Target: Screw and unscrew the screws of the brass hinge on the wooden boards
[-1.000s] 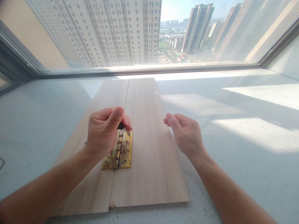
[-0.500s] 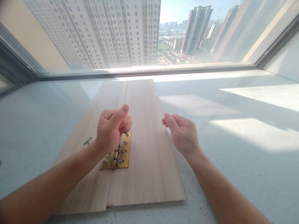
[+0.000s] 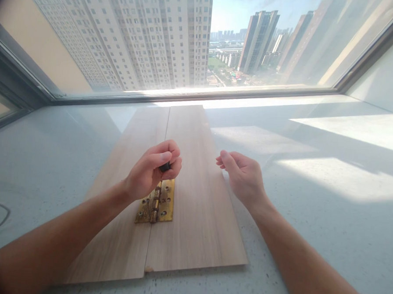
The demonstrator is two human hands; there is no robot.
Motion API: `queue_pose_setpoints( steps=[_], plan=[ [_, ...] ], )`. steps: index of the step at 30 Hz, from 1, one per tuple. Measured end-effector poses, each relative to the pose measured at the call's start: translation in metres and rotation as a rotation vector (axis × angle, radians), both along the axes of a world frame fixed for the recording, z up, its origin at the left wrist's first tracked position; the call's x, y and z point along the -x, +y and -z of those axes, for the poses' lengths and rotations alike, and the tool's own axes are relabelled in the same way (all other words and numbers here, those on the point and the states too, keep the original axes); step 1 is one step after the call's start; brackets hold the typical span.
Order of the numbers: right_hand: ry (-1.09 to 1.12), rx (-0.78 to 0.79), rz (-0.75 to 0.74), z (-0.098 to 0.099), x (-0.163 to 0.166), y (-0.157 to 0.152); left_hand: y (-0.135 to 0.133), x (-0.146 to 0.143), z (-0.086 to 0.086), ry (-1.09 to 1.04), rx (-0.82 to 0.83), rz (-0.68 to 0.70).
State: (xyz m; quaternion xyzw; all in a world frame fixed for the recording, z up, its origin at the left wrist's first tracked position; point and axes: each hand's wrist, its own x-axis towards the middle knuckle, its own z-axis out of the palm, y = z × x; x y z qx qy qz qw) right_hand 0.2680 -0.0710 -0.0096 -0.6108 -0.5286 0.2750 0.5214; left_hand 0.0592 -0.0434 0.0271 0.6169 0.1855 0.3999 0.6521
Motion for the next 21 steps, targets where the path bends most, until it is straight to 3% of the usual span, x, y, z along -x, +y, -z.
queue_pose_setpoints(
  steps=[6, 10, 15, 18, 21],
  plan=[
    [0.006, -0.035, 0.002, -0.002, -0.001, 0.000, -0.009, 0.002, -0.005, 0.009, -0.104, -0.253],
    [0.016, -0.040, -0.001, -0.003, -0.001, -0.001, -0.017, -0.002, -0.010, 0.054, -0.051, -0.369],
    [0.007, -0.035, -0.004, -0.004, -0.001, -0.001, -0.017, -0.018, -0.003, -0.052, -0.084, -0.549],
    [-0.002, -0.040, -0.003, -0.006, -0.001, -0.002, -0.011, -0.023, 0.001, -0.077, -0.106, -0.588],
    [0.005, -0.046, 0.012, -0.007, 0.000, -0.001, -0.004, -0.019, 0.001, -0.078, -0.074, -0.533]
  ],
)
